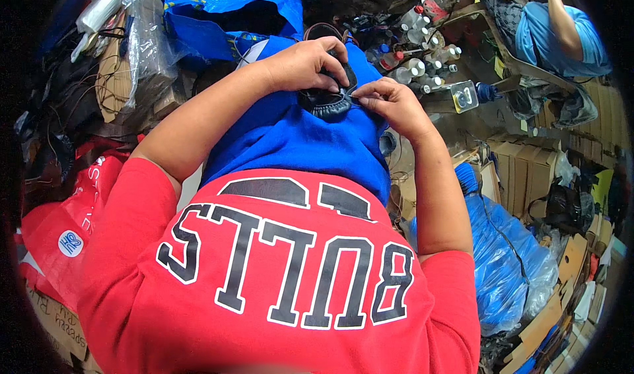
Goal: Hand-stitching a leather shoe component using a needle and thread.
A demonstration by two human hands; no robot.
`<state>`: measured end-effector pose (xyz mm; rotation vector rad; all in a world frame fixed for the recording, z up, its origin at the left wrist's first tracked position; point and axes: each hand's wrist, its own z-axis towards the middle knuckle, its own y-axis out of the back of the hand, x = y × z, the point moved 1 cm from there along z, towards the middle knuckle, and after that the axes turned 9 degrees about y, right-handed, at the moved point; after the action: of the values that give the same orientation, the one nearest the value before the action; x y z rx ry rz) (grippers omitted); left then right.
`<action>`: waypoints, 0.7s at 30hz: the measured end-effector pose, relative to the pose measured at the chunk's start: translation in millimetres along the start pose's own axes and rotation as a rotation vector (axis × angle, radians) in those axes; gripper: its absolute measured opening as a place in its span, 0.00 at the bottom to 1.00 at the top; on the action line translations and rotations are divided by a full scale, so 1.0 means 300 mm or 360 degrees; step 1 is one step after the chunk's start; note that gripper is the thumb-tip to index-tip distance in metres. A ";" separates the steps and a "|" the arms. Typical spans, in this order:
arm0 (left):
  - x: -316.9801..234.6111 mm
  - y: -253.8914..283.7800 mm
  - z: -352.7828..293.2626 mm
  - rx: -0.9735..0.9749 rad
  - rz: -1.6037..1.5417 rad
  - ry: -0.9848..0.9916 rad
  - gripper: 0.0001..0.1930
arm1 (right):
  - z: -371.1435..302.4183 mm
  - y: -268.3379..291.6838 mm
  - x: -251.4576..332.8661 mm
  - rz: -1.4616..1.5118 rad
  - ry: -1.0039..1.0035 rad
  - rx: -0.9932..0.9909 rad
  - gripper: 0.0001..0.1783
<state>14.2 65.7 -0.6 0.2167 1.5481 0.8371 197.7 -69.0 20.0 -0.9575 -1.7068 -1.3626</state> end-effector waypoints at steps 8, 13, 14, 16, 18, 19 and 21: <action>-0.017 -0.006 -0.007 -0.0236 0.0052 0.0141 0.13 | -0.029 -0.058 0.045 -0.0551 0.0412 -0.0296 0.09; -0.041 -0.010 -0.117 -0.0400 -0.0018 0.0264 0.16 | -0.114 -0.090 0.057 -0.0632 0.0439 -0.0405 0.16; -0.051 -0.013 -0.142 -0.0414 -0.0014 0.0213 0.16 | -0.129 -0.097 0.057 -0.0628 0.0461 -0.0407 0.16; -0.071 -0.026 -0.185 -0.0450 -0.0007 0.0184 0.14 | -0.152 -0.107 0.059 -0.0791 0.0459 -0.0451 0.18; -0.092 -0.046 -0.213 -0.0459 -0.0112 0.0237 0.12 | -0.166 -0.111 0.061 -0.0825 0.0484 -0.0456 0.19; -0.103 -0.055 -0.220 -0.0498 0.0187 0.0197 0.10 | -0.170 -0.111 0.061 -0.0918 0.0510 -0.0458 0.19; -0.117 -0.069 -0.222 -0.0548 0.0566 0.0157 0.08 | -0.175 -0.110 0.059 -0.1013 0.0533 -0.0464 0.19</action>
<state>-33.9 5.2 9.7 0.2031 1.4488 1.3966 165.5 -123.9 30.1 -0.2881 -1.6362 -2.0921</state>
